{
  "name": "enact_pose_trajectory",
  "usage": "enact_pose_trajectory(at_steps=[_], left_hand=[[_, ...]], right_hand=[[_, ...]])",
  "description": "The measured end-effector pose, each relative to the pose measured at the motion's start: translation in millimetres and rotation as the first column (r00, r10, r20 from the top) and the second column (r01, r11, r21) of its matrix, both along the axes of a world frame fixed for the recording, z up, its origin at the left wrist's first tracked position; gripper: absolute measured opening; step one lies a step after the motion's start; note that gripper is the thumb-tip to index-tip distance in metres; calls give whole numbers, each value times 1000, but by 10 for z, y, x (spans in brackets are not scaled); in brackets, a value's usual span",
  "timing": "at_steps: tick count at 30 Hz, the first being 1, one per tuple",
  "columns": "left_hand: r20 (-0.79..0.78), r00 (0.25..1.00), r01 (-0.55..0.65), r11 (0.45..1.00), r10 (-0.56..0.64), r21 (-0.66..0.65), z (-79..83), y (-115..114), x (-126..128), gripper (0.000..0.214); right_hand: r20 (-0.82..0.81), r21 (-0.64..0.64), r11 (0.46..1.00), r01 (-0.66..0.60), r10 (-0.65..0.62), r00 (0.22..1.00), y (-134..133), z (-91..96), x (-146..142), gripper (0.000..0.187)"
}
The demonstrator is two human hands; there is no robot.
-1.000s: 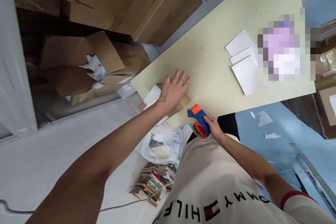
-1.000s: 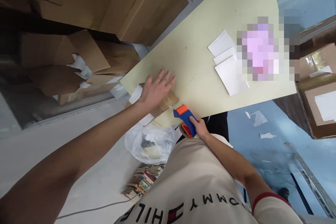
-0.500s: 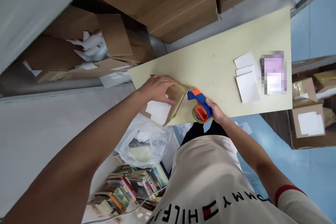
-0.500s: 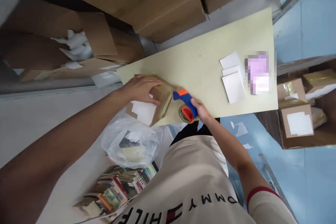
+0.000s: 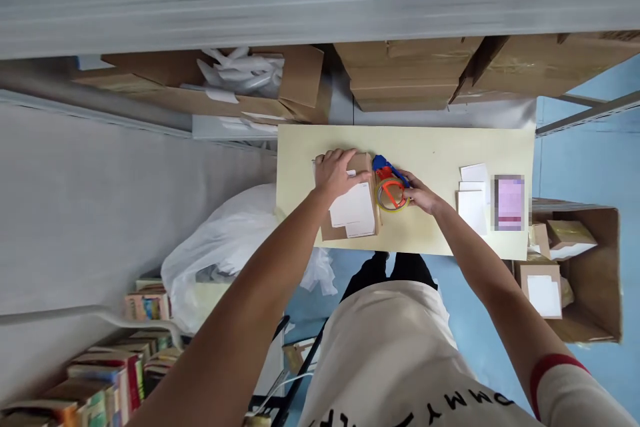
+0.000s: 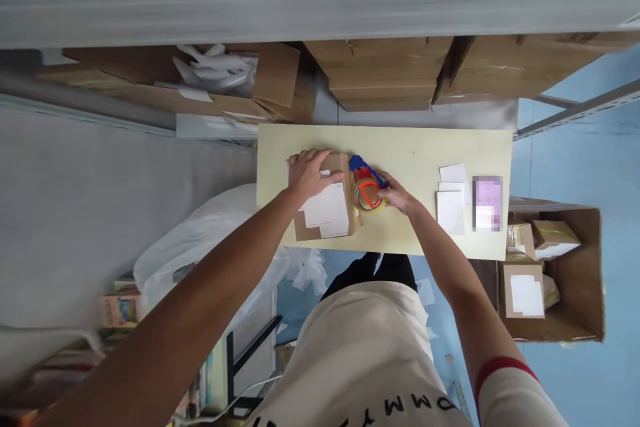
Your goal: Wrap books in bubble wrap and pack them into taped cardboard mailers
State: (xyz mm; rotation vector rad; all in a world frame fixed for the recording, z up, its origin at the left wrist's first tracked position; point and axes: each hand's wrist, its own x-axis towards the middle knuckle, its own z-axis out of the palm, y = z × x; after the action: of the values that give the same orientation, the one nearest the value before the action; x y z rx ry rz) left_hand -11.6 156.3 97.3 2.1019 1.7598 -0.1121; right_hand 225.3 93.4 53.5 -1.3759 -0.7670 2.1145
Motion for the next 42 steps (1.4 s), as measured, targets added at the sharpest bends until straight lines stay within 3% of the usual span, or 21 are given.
enact_pose_trajectory(at_steps=[6,8,11,14,16,19,21,23,25,27,30,32,35,39,42], left_hand=[[-1,1000,7,1000,-7,0,12,8,2,59],[-18,1000,16,1000,-16,-8,11,-3,6,59],[-42,999,19,1000,-19,0,-20,-22,16,62],[-40,999,2,1000,-1,27,-103,-39,16,66],[-20,999,-44,998,45,46,-172,-54,-11,68],[15,973,-231,972,230,38,-230,-107,-123,72],[42,927,-373,928,373,14,-204,-181,-230,81],[49,905,-423,906,422,4,-125,-275,-313,96],[-1,943,-333,943,333,9,-22,-351,-330,108],[-61,989,-134,991,134,0,65,-378,-278,109],[-59,989,137,991,-137,-12,108,-330,-156,100],[-43,981,190,982,-190,-2,85,-287,-110,98],[-38,984,173,985,-173,11,35,-269,-110,100],[-36,986,163,987,-163,13,31,-295,-128,99],[-25,987,162,987,-162,18,52,-297,-105,96]], right_hand=[[32,223,974,29,-37,999,-399,-20,109,70],[59,232,973,7,-21,998,-743,-44,160,67],[82,148,989,-8,-4,997,-1436,-58,152,70],[38,64,998,-3,1,999,-2051,-48,-39,79],[52,73,995,70,-74,996,-2256,-48,-238,78],[92,81,965,250,-257,962,-2157,-68,-473,72],[103,71,941,331,-337,936,-1853,-86,-499,68],[93,89,927,366,-373,923,-1433,-101,-413,66],[44,101,930,353,-359,932,-988,-107,-268,68],[-1,88,952,293,-294,956,-615,-98,-131,66],[31,75,981,179,-182,983,-317,-57,-28,68],[68,88,985,151,-157,985,-303,-21,-18,71],[100,115,981,156,-168,981,-511,28,-21,72],[115,98,981,165,-176,978,-1113,39,-79,74],[85,62,979,195,-200,976,-1582,-10,-297,74]])
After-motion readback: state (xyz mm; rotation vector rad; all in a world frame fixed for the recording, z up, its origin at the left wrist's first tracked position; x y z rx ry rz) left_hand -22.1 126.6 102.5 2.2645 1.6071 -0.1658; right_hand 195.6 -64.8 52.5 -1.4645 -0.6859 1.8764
